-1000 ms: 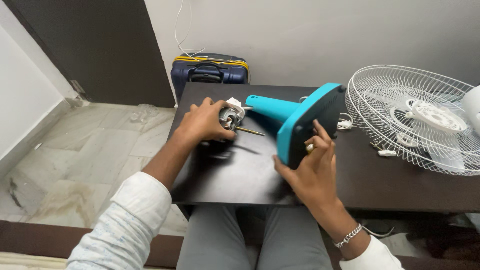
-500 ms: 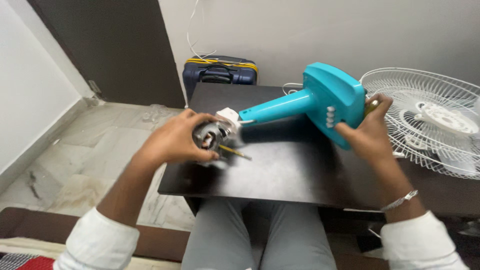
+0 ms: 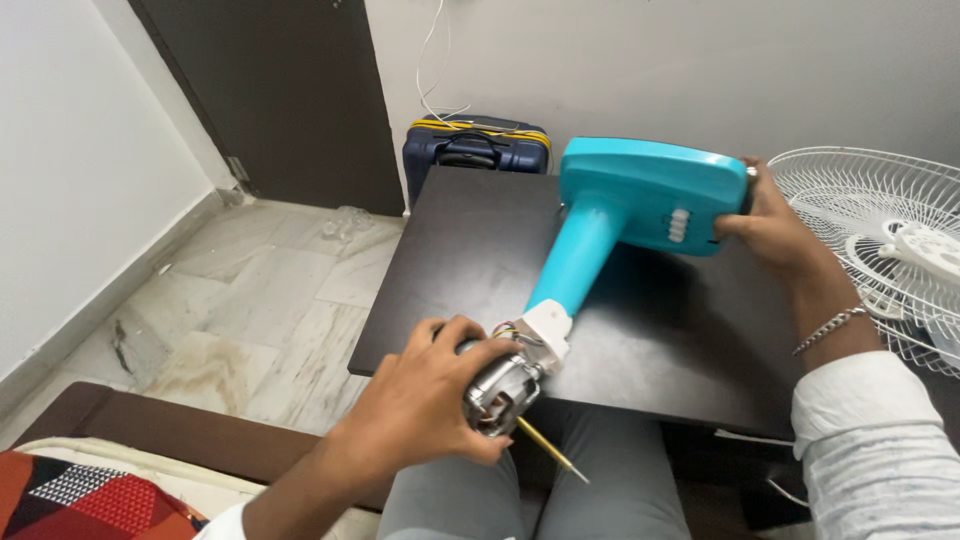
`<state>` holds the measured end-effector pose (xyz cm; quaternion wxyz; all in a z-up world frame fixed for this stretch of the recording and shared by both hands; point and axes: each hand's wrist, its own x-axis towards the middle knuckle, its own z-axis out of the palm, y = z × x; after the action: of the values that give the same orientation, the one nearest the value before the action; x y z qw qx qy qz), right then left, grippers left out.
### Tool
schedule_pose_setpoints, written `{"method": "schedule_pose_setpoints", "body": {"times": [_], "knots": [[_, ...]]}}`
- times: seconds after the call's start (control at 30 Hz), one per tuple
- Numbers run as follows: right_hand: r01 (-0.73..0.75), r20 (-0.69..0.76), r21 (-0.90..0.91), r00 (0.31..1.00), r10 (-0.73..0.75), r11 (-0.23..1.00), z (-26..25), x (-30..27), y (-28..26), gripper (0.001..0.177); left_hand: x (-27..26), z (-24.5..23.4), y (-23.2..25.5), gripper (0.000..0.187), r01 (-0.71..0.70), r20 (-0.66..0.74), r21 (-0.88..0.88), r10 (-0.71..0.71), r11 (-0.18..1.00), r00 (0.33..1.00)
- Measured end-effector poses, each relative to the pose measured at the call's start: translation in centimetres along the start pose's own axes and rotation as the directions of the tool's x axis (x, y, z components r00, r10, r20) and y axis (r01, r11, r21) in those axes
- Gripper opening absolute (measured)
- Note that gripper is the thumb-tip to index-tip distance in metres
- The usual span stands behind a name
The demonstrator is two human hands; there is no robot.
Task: The person disassembles a teal table fan by removing screws from the back cover with a screwdriver, then detaches the motor assembly from the fan housing. The person manipulates the internal wiring and components while the fan cage and other parts remain on the table.
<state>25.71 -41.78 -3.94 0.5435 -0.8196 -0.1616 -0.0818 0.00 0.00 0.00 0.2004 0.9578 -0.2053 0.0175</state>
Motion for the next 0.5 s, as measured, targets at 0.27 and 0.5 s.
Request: {"method": "schedule_pose_setpoints", "body": {"times": [0.27, 0.5], "knots": [[-0.11, -0.166, -0.078, 0.981, 0.096, 0.991, -3.4, -2.7, 0.6, 0.1, 3.5, 3.0, 0.5, 0.084, -0.155, -0.095, 0.008, 0.155, 0.988, 0.983], [-0.165, -0.38, -0.066, 0.916, 0.128, 0.984, -2.5, -3.7, -0.7, 0.082, 6.9, 4.2, -0.9, 0.086, -0.17, -0.108, 0.012, 0.17, 0.985, 0.98]]}}
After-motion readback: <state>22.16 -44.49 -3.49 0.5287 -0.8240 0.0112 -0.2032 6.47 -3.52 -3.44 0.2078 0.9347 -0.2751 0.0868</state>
